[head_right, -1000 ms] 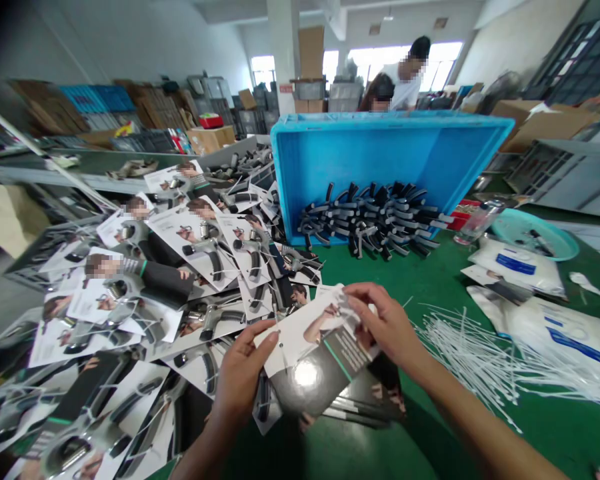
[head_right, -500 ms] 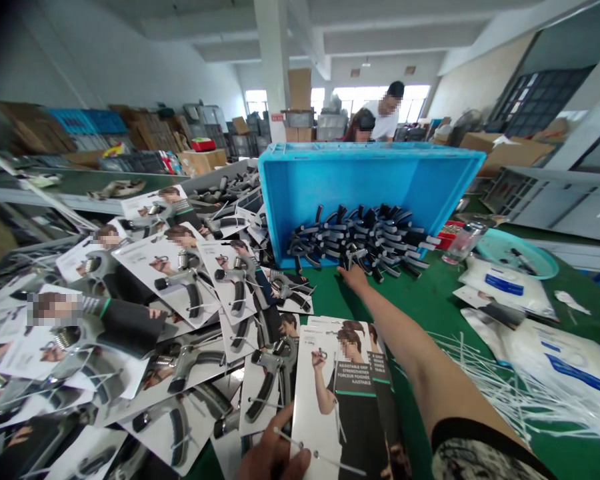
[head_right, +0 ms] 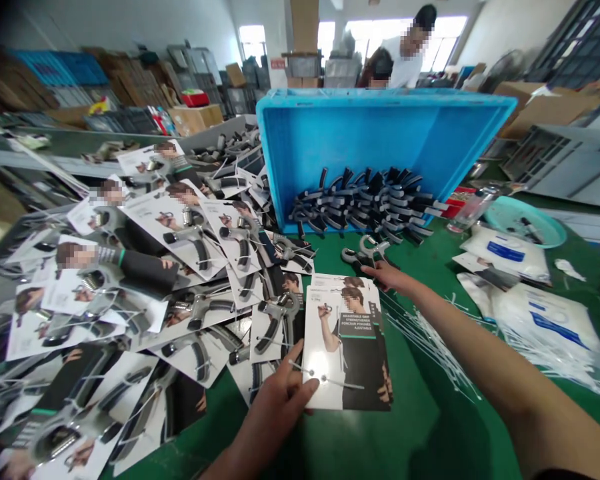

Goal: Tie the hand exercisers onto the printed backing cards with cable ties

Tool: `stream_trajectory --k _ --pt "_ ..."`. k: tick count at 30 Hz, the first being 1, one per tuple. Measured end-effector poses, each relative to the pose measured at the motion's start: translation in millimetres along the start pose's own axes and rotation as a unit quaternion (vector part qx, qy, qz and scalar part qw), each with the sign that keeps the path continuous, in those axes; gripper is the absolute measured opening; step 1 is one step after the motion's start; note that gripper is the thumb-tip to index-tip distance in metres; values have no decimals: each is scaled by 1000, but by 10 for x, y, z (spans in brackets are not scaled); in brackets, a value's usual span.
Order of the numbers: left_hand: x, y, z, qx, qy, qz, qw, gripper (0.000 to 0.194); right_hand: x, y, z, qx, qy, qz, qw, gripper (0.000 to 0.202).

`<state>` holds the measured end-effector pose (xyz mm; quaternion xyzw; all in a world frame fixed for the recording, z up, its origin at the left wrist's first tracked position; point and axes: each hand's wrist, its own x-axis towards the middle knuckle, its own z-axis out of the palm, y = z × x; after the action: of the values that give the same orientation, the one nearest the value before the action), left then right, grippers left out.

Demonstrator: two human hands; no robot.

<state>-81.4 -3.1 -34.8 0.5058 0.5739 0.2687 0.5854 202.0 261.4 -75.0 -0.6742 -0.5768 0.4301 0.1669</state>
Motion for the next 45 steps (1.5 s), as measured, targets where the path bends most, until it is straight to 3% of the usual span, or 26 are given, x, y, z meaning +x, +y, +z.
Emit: stream_trajectory --k 2,4,7,9,11,14,17,19,21,27,29,31,33,35,38,41,45 --pt "-14 -33 -78 -12 -21 17 1000 77 -222 46 -164 0 11 -3 1000 34" --pt "-59 -42 -228 1 3 37 999 76 -441 43 -353 1 53 -14 999 33" --pt "-161 14 -504 50 160 91 982 62 -879 -6 -543 26 111 -45 992 34" --pt "-197 109 -617 66 233 127 962 51 -1265 -63 -509 71 99 -70 990 36" --pt "-160 248 -617 74 231 163 956 45 -1669 -152 -330 144 46 -96 984 44" --pt "40 486 -453 121 170 256 944 48 -2144 -336 82 446 -74 -90 888 29" --pt "307 651 -276 143 110 324 929 59 -2344 -495 425 582 -180 -43 792 20" --pt "456 687 -232 120 83 322 935 53 -2364 -538 534 619 -201 -27 759 18" --pt "564 679 -249 106 72 308 943 42 -2354 -525 557 607 -191 -32 771 19" --pt "689 595 -347 165 37 307 937 30 -2336 -300 494 335 -166 -80 924 37" --pt "669 554 -343 199 26 301 932 29 -2325 -207 485 201 -126 -106 966 37" --pt "622 502 -344 245 19 298 922 27 -2328 -125 475 53 -36 -149 987 33" --pt "571 460 -362 281 6 304 910 25 -2363 -77 466 -67 77 -198 975 25" --pt "548 454 -386 292 2 314 903 24 -2424 -84 475 -127 142 -251 949 20" --pt "617 531 -371 289 36 336 896 23 -2491 -191 554 -155 110 -345 919 19" --pt "774 658 -263 296 76 335 891 25 -2448 -313 686 -168 74 -384 905 17" --pt "885 745 -90 275 30 334 901 17 -2283 -351 784 -158 89 -380 907 12"
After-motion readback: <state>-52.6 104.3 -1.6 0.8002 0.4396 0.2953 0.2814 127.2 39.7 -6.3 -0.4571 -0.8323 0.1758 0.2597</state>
